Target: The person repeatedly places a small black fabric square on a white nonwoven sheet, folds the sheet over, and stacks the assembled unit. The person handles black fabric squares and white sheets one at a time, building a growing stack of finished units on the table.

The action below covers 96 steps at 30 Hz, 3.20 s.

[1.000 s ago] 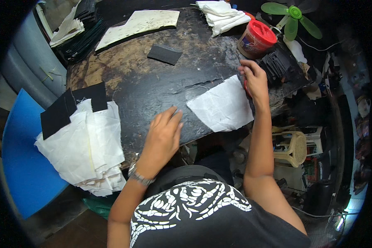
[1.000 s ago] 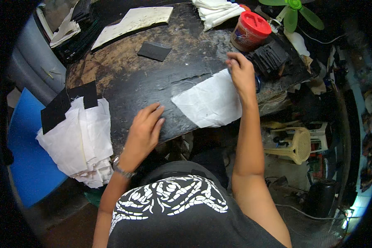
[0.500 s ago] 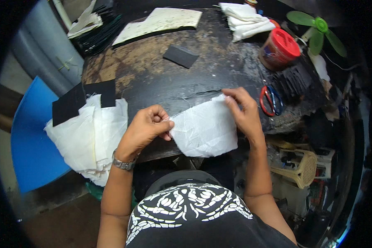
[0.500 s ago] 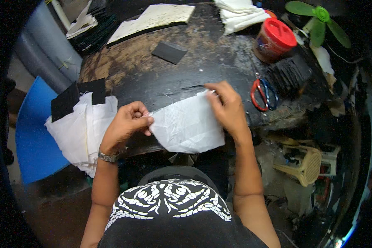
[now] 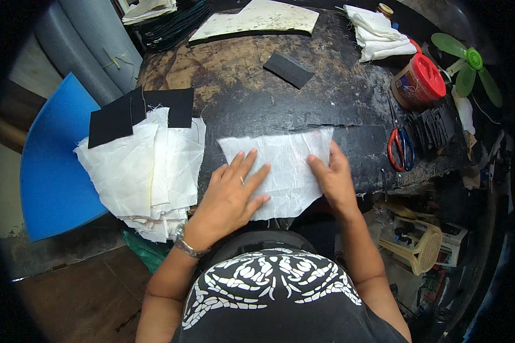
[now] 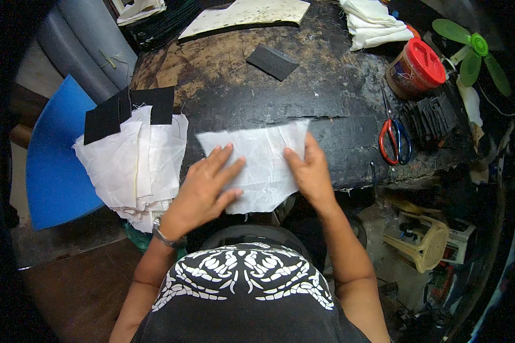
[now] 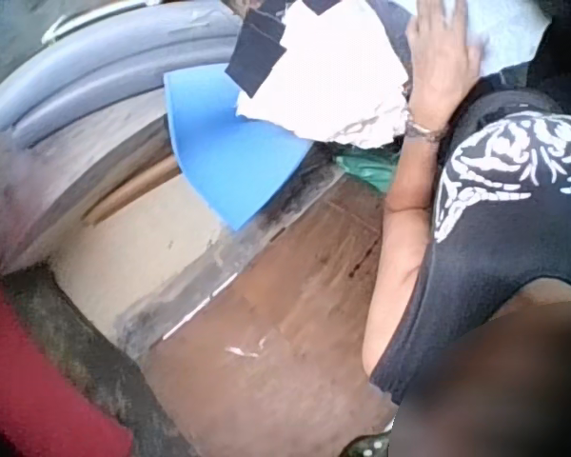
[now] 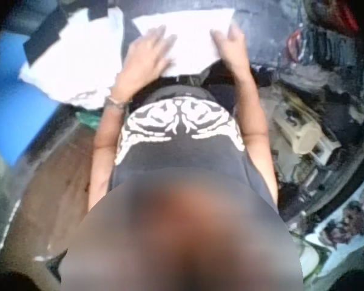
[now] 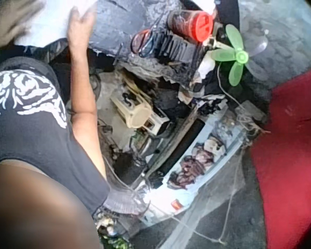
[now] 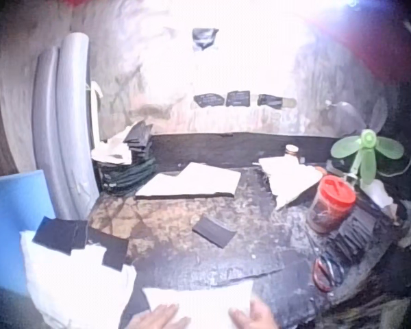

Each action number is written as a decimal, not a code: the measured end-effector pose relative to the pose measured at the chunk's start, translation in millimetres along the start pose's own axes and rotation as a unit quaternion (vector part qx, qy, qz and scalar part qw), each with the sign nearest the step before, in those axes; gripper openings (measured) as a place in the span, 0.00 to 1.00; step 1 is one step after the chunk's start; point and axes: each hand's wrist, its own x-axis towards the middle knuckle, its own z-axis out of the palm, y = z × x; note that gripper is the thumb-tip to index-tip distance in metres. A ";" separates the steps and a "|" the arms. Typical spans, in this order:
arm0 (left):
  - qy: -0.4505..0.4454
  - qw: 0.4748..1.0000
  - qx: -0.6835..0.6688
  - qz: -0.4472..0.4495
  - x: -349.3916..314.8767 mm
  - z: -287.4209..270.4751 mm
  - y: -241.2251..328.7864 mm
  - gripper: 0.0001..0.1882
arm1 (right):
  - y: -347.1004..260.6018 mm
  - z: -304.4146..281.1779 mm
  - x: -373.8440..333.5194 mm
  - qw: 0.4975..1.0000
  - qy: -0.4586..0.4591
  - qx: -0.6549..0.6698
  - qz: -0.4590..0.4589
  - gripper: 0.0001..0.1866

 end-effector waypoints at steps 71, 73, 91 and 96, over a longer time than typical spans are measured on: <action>0.070 0.996 0.046 -0.010 32.5 65.8 -11.8 0.33 | -8.5 4.8 79.5 0.991 -0.110 0.049 0.057 0.15; 0.074 0.996 0.057 -0.011 32.2 66.7 -11.0 0.32 | -12.0 3.1 80.0 0.992 -0.102 0.024 0.067 0.16; 0.106 0.991 0.078 -0.006 33.0 69.3 -10.5 0.36 | 19.9 50.8 -19.1 0.816 -0.083 -0.523 -0.231 0.33; 0.104 0.994 0.018 -0.010 29.9 70.7 -18.4 0.33 | 10.1 29.8 -19.2 0.770 -0.040 -0.606 -0.193 0.34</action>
